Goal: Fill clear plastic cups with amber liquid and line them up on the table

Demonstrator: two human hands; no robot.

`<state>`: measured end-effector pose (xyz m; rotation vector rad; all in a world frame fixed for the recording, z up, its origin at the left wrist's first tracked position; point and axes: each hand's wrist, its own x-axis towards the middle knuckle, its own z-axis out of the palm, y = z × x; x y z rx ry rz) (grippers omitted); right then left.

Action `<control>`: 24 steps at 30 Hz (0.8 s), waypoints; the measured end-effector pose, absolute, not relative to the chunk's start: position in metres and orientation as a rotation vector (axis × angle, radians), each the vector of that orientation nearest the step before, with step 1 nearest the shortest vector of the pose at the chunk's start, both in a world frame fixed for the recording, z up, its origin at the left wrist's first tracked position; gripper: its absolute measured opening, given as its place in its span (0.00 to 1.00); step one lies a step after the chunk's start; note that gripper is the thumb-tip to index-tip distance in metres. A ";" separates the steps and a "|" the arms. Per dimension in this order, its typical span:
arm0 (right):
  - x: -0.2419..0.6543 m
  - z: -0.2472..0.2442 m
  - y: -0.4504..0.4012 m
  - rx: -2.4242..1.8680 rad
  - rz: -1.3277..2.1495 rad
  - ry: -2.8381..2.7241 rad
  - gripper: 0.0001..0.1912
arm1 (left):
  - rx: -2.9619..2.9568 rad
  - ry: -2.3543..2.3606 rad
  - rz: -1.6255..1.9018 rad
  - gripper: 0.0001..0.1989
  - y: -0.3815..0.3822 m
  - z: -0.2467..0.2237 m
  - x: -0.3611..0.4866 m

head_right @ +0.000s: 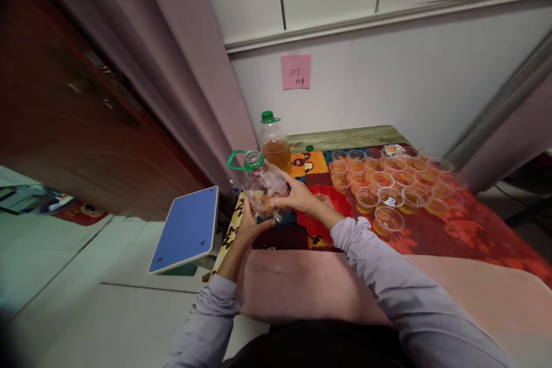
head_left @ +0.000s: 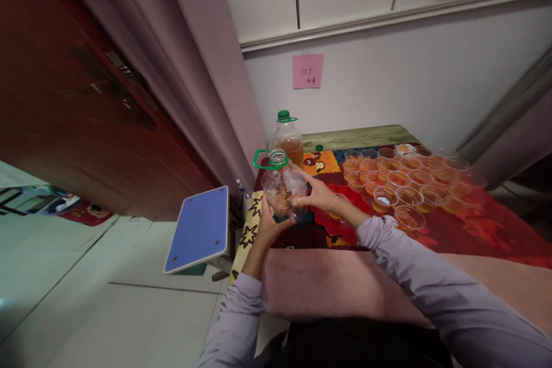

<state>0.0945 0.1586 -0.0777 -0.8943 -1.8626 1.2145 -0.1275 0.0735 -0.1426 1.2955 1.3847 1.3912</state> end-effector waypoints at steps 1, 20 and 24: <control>0.096 -0.076 0.162 -0.858 1.242 -1.886 0.61 | 1.302 1.377 1.381 0.68 0.077 -0.141 -0.128; 0.093 -0.110 0.101 -0.915 1.249 -1.480 0.34 | 1.192 1.721 1.509 0.47 0.051 -0.144 -0.081; 0.098 -0.107 0.072 -0.982 1.108 -1.420 0.32 | 1.180 1.755 1.473 0.45 0.038 -0.125 -0.084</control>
